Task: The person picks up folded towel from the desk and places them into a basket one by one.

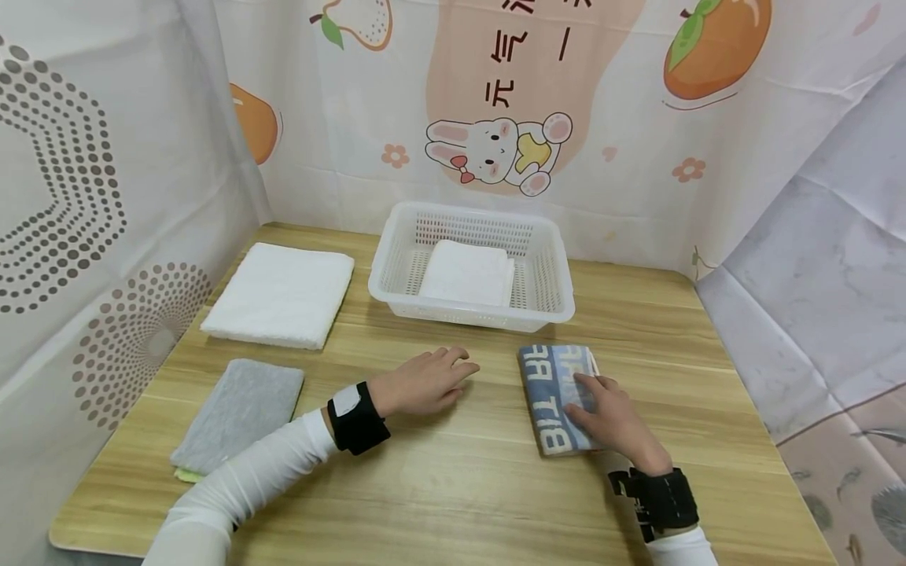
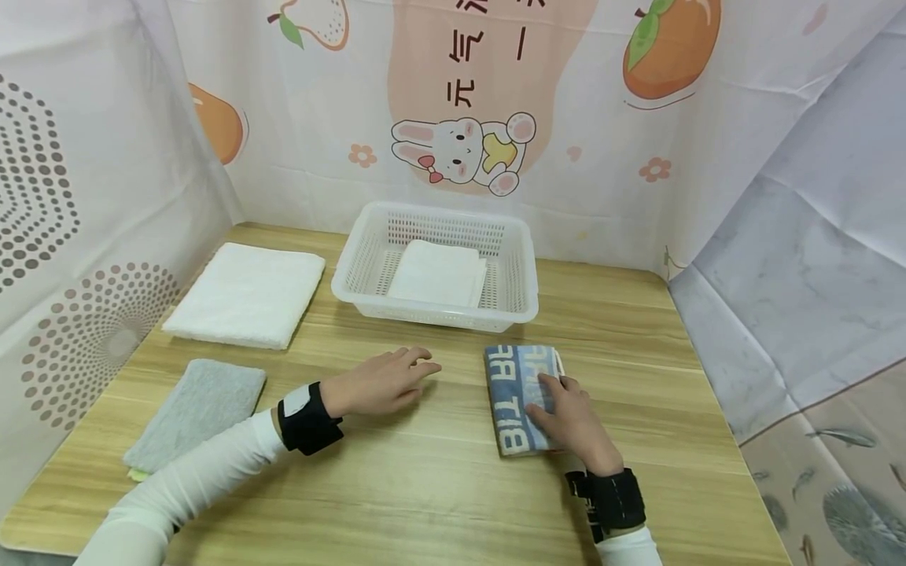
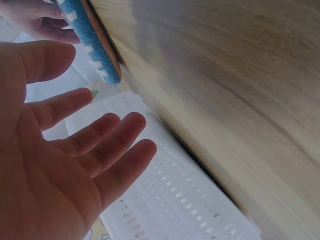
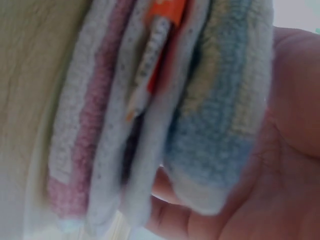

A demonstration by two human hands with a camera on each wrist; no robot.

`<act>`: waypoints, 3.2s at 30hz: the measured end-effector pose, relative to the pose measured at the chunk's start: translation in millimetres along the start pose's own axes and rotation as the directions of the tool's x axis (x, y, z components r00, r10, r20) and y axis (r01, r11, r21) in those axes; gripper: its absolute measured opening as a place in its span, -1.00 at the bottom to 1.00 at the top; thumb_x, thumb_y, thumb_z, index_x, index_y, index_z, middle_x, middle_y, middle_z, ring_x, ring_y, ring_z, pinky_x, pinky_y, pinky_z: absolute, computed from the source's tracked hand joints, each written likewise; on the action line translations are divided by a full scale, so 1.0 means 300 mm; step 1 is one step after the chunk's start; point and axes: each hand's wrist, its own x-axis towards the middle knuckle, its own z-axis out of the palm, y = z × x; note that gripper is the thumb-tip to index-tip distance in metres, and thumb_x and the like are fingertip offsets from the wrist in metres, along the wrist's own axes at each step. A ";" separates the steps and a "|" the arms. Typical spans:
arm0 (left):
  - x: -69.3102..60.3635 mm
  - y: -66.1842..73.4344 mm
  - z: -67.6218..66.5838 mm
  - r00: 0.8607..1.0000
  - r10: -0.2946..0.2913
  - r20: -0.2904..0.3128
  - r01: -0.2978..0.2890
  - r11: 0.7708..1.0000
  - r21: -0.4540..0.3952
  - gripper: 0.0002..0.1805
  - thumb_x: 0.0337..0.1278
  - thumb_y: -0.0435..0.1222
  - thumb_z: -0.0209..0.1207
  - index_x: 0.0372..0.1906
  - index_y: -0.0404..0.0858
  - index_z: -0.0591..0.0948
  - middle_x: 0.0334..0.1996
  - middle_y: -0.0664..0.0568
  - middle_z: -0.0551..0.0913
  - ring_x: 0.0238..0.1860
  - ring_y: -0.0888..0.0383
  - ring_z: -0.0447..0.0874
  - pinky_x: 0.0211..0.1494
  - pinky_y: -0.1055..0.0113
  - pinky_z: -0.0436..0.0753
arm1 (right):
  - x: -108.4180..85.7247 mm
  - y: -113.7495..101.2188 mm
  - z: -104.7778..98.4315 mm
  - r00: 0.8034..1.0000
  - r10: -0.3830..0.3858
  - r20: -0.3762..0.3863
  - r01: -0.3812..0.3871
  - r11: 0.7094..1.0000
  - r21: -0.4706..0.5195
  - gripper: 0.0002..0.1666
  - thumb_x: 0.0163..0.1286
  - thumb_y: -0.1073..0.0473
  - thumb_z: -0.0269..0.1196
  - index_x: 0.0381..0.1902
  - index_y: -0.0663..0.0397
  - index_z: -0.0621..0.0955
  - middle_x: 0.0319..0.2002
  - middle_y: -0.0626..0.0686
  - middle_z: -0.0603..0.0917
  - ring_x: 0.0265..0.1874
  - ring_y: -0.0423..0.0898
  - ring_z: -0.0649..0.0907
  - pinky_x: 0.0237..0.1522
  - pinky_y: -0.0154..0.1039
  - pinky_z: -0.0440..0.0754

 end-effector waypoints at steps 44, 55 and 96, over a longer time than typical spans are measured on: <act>-0.007 -0.005 0.017 0.996 -0.041 0.081 0.042 0.999 -0.008 -0.60 0.47 -0.19 0.06 0.28 -0.25 0.48 0.28 -0.18 0.42 0.19 -0.06 0.50 0.09 0.12 0.59 | 0.011 -0.087 0.052 0.990 -0.135 -0.036 0.136 0.990 0.036 -0.35 0.39 0.14 0.29 0.34 0.33 0.43 0.24 0.55 0.38 0.20 0.48 0.42 0.14 0.33 0.43; 0.001 0.002 0.013 0.995 -0.032 0.098 0.037 0.998 -0.045 -0.50 0.48 -0.16 0.04 0.36 -0.33 0.42 0.29 -0.17 0.41 0.24 -0.06 0.46 0.22 0.09 0.53 | 0.005 -0.109 0.065 0.987 -0.156 -0.033 0.157 0.986 0.063 -0.36 0.39 0.14 0.30 0.33 0.33 0.44 0.24 0.56 0.37 0.21 0.48 0.41 0.16 0.33 0.42; -0.004 0.029 0.023 0.982 -0.076 0.172 0.110 0.974 -0.200 -0.40 0.50 -0.16 0.00 0.49 -0.31 0.25 0.29 -0.19 0.48 0.30 -0.04 0.44 0.34 0.09 0.42 | 0.015 -0.163 0.112 0.989 -0.149 -0.025 0.151 0.979 0.140 -0.39 0.39 0.14 0.29 0.32 0.29 0.46 0.28 0.46 0.35 0.21 0.32 0.47 0.17 0.23 0.47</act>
